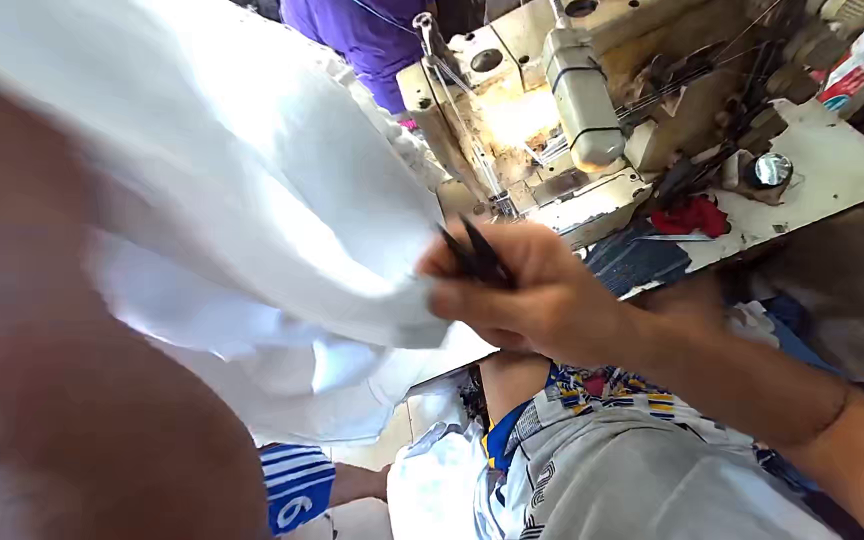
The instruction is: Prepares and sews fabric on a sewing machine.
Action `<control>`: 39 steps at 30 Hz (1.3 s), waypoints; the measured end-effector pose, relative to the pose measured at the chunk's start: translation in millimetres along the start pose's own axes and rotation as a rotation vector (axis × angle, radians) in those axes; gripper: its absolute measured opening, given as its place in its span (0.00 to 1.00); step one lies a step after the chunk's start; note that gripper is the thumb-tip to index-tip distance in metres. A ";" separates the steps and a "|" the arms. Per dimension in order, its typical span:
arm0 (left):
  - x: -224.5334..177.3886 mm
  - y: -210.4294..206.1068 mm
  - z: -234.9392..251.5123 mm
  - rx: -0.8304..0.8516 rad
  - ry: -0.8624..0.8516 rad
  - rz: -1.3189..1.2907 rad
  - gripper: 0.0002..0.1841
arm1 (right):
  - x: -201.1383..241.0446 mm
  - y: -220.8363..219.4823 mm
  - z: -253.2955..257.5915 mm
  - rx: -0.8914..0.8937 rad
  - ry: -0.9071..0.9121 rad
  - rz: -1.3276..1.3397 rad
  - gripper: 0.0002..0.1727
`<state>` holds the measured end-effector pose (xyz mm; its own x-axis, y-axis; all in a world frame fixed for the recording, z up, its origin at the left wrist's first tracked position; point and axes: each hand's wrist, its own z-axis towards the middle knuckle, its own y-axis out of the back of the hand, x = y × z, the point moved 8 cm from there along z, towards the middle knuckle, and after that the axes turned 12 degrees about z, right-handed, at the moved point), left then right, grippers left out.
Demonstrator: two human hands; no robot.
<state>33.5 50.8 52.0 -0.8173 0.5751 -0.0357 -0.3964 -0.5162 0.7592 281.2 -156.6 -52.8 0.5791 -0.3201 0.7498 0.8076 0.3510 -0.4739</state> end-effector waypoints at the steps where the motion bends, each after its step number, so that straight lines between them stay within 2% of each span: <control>1: -40.4 -26.6 -1.8 0.139 -0.157 0.110 0.22 | -35.8 26.5 -23.6 -0.065 -0.137 0.091 0.05; 2: -81.0 -51.7 -9.3 0.295 -0.268 0.141 0.25 | -68.1 52.2 -48.3 -0.162 -0.254 0.165 0.06; 3: -118.2 -73.2 -22.7 0.441 -0.349 0.056 0.28 | -93.8 76.5 -71.3 -0.276 -0.348 0.213 0.06; 4: -137.7 -95.4 -40.4 0.588 -0.398 -0.034 0.28 | -112.6 98.0 -90.9 -0.383 -0.424 0.233 0.07; 7: -144.0 -142.6 -89.4 0.888 -0.435 -0.334 0.19 | -137.0 138.5 -123.2 -0.555 -0.546 0.167 0.08; 9: -144.4 -148.6 -99.3 0.908 -0.396 -0.440 0.14 | -134.8 150.3 -123.9 -0.574 -0.547 0.016 0.09; 11: -148.0 -143.2 -97.3 0.840 -0.380 -0.406 0.12 | -120.1 156.3 -114.6 -0.539 -0.458 -0.334 0.14; 13: -153.6 -135.9 -90.8 0.764 -0.389 -0.342 0.13 | -96.4 149.4 -102.7 -0.541 -0.295 -0.811 0.28; 15: -157.4 -129.3 -85.0 0.737 -0.360 -0.301 0.16 | -74.2 126.8 -89.9 -0.528 -0.062 -1.146 0.40; 16: -158.1 -127.3 -83.1 0.731 -0.338 -0.310 0.18 | -68.1 115.4 -83.6 -0.506 0.024 -1.225 0.40; 18: -159.4 -123.7 -80.5 0.726 -0.276 -0.344 0.16 | -69.9 100.8 -73.4 -0.424 0.109 -1.307 0.29; 20: -158.2 -119.2 -76.1 0.692 -0.219 -0.325 0.10 | -80.8 99.4 -67.4 -0.319 0.160 -1.285 0.11; 21: -155.4 -116.7 -73.1 0.638 -0.197 -0.296 0.09 | -84.4 102.8 -65.6 -0.282 0.166 -1.215 0.08; 24: -153.2 -113.8 -70.4 0.486 -0.244 -0.237 0.11 | -90.8 123.6 -61.9 -0.278 0.013 -0.786 0.08; 27: -160.1 -124.9 -77.8 0.495 -0.288 -0.293 0.10 | -94.9 139.9 -59.4 -0.324 -0.104 -0.395 0.07; 31: -164.9 -143.9 -91.3 0.633 -0.338 -0.425 0.11 | -89.0 152.1 -57.8 -0.337 -0.099 -0.361 0.07; 33: -160.8 -144.8 -91.7 0.614 -0.300 -0.483 0.07 | -90.0 153.8 -59.8 -0.315 -0.097 -0.348 0.07; 36: -163.7 -141.7 -91.7 0.541 -0.203 -0.663 0.04 | -97.7 151.9 -69.4 -0.328 -0.188 -0.266 0.07; 39: -176.4 -149.1 -103.3 0.490 -0.049 -0.834 0.07 | -100.2 147.5 -75.0 -0.360 -0.216 -0.219 0.07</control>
<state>193.5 -39.3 -122.0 -0.3292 0.6684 -0.6670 -0.6134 0.3857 0.6892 350.7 -138.8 -232.5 0.3850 -0.1483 0.9109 0.9176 -0.0440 -0.3950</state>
